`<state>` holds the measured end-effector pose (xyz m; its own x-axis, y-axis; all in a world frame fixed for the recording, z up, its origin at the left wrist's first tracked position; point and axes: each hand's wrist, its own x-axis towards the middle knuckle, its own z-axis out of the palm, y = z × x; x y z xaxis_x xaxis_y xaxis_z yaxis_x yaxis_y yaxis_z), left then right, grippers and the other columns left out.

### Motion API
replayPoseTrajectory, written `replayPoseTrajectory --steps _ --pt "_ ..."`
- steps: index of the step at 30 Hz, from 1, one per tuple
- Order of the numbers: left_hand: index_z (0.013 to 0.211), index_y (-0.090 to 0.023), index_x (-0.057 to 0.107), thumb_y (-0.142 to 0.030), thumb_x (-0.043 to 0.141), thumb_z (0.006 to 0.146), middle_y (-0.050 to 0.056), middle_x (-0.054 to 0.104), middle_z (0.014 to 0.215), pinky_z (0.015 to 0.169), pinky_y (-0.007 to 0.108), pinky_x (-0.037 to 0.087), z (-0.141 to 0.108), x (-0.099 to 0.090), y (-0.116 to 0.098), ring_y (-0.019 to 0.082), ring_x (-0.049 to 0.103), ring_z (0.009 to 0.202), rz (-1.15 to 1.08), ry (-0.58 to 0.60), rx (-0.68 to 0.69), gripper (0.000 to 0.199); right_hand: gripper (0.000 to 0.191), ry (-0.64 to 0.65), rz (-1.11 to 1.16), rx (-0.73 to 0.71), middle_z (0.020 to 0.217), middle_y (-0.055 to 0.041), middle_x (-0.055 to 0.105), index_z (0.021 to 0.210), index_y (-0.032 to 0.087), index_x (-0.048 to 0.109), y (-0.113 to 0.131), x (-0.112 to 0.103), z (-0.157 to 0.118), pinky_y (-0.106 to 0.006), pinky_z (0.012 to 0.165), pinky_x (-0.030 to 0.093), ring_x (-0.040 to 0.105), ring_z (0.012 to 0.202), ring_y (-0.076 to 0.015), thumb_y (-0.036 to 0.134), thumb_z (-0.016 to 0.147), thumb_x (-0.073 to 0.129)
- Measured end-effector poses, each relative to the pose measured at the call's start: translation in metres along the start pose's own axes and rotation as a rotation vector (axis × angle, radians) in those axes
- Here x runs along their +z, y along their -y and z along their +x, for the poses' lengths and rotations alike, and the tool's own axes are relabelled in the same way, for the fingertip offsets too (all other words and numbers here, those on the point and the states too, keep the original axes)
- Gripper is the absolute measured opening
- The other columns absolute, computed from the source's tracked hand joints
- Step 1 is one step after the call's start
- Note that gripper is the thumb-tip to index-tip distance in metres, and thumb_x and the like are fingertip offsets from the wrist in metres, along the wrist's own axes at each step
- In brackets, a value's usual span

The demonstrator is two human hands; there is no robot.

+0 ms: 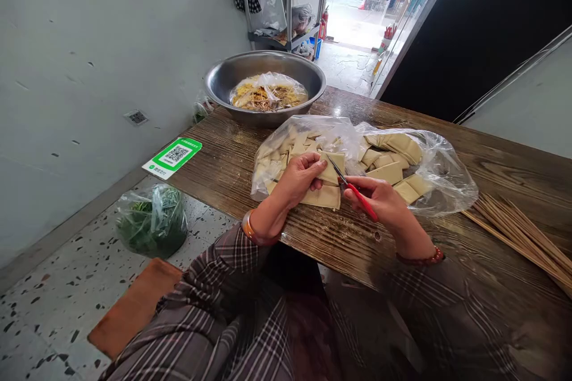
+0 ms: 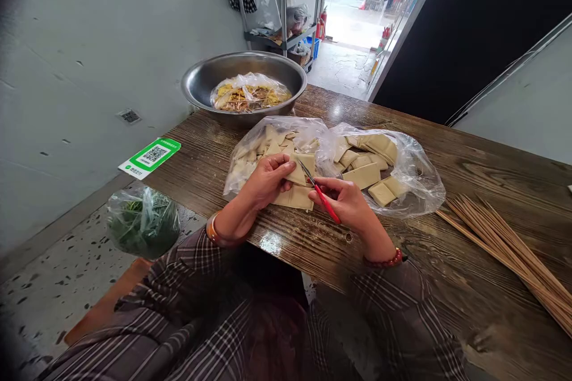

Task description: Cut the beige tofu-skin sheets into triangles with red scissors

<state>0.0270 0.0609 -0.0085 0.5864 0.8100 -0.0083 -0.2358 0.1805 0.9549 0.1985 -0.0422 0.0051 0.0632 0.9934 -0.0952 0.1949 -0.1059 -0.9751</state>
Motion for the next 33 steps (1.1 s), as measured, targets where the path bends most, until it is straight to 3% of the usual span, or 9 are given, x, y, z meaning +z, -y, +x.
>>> replayPoseTrajectory --steps 5,8,14,26,29,33 --pt "0.075 -0.015 0.058 -0.036 0.073 0.081 -0.004 0.056 0.063 0.039 0.016 0.030 -0.001 0.001 -0.001 0.002 0.046 0.044 0.029 0.033 -0.031 0.027 0.067 -0.035 0.015 0.016 0.072 0.0002 0.063 0.115 0.017 0.070 -0.003 -0.003 0.003 -0.027 0.052 0.045 0.055 0.056 -0.0121 0.059 0.065 0.084" --pt "0.074 -0.015 0.057 -0.035 0.073 0.081 -0.005 0.052 0.060 0.039 0.015 0.029 0.000 0.001 -0.001 0.002 0.045 0.043 0.024 0.032 -0.021 0.027 0.069 -0.038 0.058 0.068 0.070 0.0019 0.064 0.110 0.019 0.063 -0.002 -0.006 0.004 -0.026 0.049 0.046 0.057 0.052 -0.0116 0.059 0.060 0.087" --pt "0.072 -0.016 0.056 -0.037 0.075 0.079 -0.006 0.050 0.058 0.038 0.016 0.028 0.000 0.001 -0.001 0.002 0.043 0.042 0.027 0.039 -0.018 0.030 0.059 -0.039 0.074 0.059 0.064 0.0045 0.061 0.088 0.021 0.056 0.002 -0.004 0.005 -0.023 0.045 0.044 0.055 0.047 -0.0102 0.057 0.056 0.090" --pt "0.071 -0.016 0.056 -0.041 0.077 0.075 -0.005 0.050 0.058 0.036 0.016 0.025 0.000 0.000 -0.004 0.002 0.042 0.040 0.011 0.017 -0.006 0.033 0.059 -0.062 0.050 -0.028 0.058 0.0059 0.057 0.079 0.021 0.056 0.009 0.002 0.010 -0.020 0.036 0.032 0.044 0.041 -0.0065 0.061 0.053 0.090" --pt "0.073 -0.016 0.055 -0.041 0.077 0.074 -0.005 0.053 0.062 0.037 0.016 0.029 0.002 0.000 -0.003 0.003 0.046 0.041 -0.002 -0.044 0.020 0.033 0.059 -0.084 0.091 -0.023 0.058 0.0061 0.059 0.083 0.021 0.056 0.008 0.006 0.011 -0.020 0.036 0.032 0.046 0.040 -0.0068 0.061 0.055 0.089" --pt "0.086 -0.018 0.060 -0.038 0.074 0.078 -0.003 0.057 0.069 0.045 0.017 0.037 0.008 -0.006 0.000 0.007 0.054 0.052 0.092 -0.258 0.189 0.026 0.060 -0.141 0.161 -0.029 0.061 0.0057 0.062 0.086 0.021 0.055 0.003 0.005 0.011 -0.020 0.035 0.035 0.049 0.038 -0.0068 0.063 0.058 0.088"
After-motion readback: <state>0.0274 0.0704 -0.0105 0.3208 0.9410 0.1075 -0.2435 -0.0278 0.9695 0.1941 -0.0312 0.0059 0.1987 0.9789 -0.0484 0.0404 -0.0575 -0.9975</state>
